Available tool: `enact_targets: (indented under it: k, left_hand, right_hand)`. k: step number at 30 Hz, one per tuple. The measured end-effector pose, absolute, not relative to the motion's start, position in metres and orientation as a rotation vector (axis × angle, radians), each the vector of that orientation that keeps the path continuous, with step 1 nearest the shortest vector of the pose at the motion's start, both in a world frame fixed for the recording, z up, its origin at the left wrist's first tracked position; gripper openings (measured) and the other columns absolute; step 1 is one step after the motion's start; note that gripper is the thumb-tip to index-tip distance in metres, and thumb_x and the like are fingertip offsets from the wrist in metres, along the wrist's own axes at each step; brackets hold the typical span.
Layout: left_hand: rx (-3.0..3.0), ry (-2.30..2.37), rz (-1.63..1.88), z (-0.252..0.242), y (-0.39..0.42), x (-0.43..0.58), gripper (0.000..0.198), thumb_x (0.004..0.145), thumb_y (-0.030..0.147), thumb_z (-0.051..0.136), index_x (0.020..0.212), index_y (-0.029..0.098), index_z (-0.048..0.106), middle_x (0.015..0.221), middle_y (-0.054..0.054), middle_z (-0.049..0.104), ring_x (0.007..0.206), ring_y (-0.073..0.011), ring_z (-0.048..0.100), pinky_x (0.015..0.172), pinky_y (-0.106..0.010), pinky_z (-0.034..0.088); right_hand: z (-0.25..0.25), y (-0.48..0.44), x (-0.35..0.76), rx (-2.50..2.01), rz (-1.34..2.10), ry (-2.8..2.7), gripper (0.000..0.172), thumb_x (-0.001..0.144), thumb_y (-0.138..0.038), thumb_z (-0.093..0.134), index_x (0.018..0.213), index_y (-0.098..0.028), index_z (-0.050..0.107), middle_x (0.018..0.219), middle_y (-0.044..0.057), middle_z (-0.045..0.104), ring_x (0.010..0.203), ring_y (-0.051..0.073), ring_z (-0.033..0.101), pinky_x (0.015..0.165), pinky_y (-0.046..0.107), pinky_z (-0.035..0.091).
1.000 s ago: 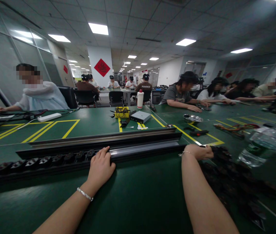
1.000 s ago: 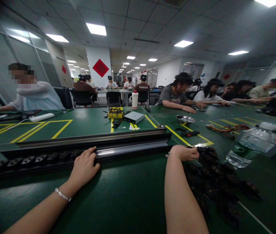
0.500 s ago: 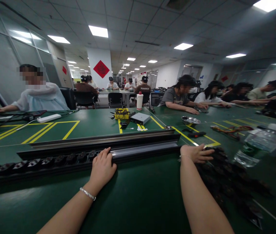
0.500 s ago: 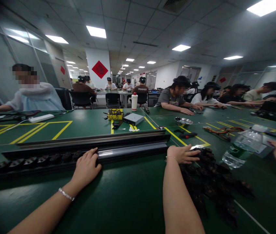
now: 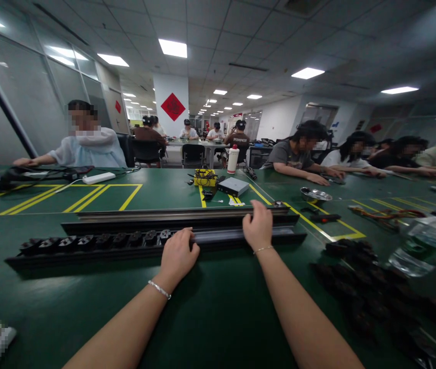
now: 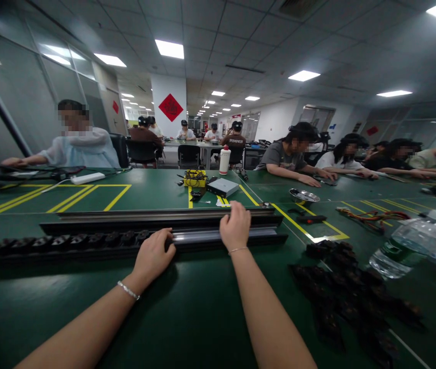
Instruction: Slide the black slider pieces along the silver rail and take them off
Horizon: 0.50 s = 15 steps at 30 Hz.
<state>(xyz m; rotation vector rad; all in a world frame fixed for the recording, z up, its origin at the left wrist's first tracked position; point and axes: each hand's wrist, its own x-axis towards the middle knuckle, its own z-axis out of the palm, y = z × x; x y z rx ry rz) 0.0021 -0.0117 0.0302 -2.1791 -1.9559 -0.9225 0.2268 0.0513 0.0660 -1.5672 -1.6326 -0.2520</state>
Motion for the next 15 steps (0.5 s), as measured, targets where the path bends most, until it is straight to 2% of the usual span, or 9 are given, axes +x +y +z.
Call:
enact_targets:
  k: [2,6,9,11,13,15]
  left_hand:
    - [-2.058,-1.953,-1.106,0.036,-0.011,-0.008,0.033,0.077,0.018,0.039,0.107,0.017,0.055,0.108,-0.007,0.063,0.102,-0.0191,0.056,0.093,-0.032,0.04]
    - [-1.698,-1.949,-1.214,0.045,-0.009,-0.037,0.031,0.08,0.018,0.037,0.105,0.015,0.055,0.11,-0.01,0.061,0.107,-0.0224,0.051,0.095,-0.036,0.036]
    - [-1.6,-2.008,-1.102,0.044,-0.008,-0.062,0.029,0.082,0.019,0.035,0.099,0.017,0.059,0.114,-0.009,0.06,0.111,-0.0231,0.048,0.096,-0.038,0.033]
    - [-1.638,-2.051,-0.99,0.041,-0.01,-0.075,0.028,0.083,0.022,0.035,0.095,0.019,0.061,0.115,-0.007,0.061,0.114,-0.0233,0.047,0.094,-0.038,0.034]
    - [-1.721,-2.078,-0.901,0.037,-0.012,-0.083,0.03,0.084,0.026,0.035,0.093,0.02,0.062,0.112,-0.007,0.063,0.114,-0.0228,0.048,0.095,-0.037,0.034]
    - [-1.762,-2.106,-0.867,0.034,-0.014,-0.086,0.032,0.085,0.03,0.035,0.1,0.02,0.062,0.11,-0.008,0.064,0.115,-0.0234,0.048,0.097,-0.039,0.032]
  right_hand:
    - [0.059,0.047,0.187,-1.45,-0.053,-1.883,0.041,0.078,-0.018,0.038,0.114,-0.015,0.058,0.12,0.011,0.058,0.115,0.021,0.047,0.104,0.04,0.027]
    - [0.042,0.031,0.121,-1.324,0.171,-2.076,0.038,0.08,-0.023,0.042,0.113,-0.015,0.059,0.121,0.009,0.058,0.115,0.018,0.048,0.102,0.033,0.031]
    - [0.035,0.015,0.083,-1.433,0.208,-2.062,0.043,0.081,-0.036,0.047,0.119,-0.019,0.056,0.122,0.009,0.057,0.118,0.024,0.045,0.105,0.046,0.022]
    - [0.033,0.006,0.065,-1.521,0.132,-2.036,0.051,0.078,-0.048,0.052,0.121,-0.02,0.055,0.125,0.011,0.055,0.126,0.032,0.034,0.105,0.054,0.012]
    - [0.032,0.0,0.051,-1.59,0.094,-2.026,0.059,0.075,-0.057,0.053,0.12,-0.02,0.056,0.129,0.014,0.051,0.129,0.037,0.028,0.104,0.058,0.009]
    - [0.032,-0.001,0.043,-1.632,0.089,-2.022,0.061,0.076,-0.062,0.048,0.121,-0.021,0.056,0.128,0.016,0.05,0.129,0.038,0.027,0.102,0.059,0.008]
